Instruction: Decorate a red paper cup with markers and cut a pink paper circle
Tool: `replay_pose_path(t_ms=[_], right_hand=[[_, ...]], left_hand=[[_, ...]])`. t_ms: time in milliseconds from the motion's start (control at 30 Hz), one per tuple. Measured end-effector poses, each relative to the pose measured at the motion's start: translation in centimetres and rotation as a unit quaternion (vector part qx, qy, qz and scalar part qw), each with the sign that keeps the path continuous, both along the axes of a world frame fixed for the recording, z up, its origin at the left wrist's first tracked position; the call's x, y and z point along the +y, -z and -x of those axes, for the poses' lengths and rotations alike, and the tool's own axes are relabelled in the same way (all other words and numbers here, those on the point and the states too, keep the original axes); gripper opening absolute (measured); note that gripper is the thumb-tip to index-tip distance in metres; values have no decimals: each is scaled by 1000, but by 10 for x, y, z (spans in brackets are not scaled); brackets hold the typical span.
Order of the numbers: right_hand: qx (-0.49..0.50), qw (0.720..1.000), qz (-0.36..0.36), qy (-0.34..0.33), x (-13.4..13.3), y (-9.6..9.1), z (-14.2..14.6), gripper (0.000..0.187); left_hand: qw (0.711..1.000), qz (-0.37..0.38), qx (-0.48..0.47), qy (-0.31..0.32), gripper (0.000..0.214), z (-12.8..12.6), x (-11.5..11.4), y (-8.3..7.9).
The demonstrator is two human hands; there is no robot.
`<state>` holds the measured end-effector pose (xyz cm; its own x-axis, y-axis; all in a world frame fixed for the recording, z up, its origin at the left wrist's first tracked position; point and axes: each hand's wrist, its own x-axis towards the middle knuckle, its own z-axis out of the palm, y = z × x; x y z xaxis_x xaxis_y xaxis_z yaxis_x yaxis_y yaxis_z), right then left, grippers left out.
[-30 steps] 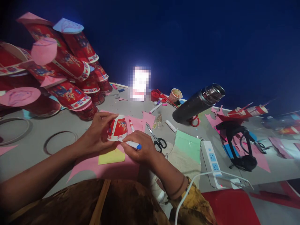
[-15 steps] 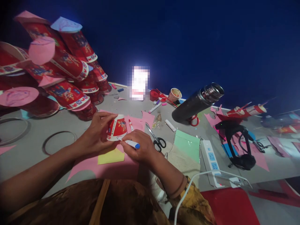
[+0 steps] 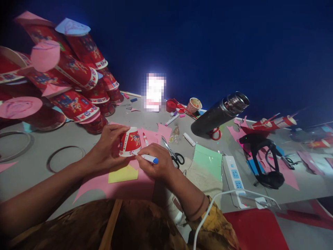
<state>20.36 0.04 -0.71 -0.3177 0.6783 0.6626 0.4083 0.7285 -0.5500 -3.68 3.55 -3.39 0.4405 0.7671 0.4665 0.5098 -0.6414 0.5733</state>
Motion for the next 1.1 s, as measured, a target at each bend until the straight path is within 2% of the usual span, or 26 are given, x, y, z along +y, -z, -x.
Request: replay_pose_path(t_ms=[333, 533, 800, 1100], right_hand=[[5, 1000, -3, 14, 0, -4, -2, 7], [-14, 999, 39, 3, 0, 1, -3, 8], [-23, 999, 23, 34, 0, -4, -4, 11], [22, 999, -7, 23, 2, -6, -4, 7]], left_hand=[[1000, 0, -30, 0, 84, -3, 0, 0], [1000, -4, -19, 3, 86, -1, 1, 1], [999, -11, -46, 0, 80, -5, 0, -1], [999, -8, -51, -6, 81, -6, 0, -2]])
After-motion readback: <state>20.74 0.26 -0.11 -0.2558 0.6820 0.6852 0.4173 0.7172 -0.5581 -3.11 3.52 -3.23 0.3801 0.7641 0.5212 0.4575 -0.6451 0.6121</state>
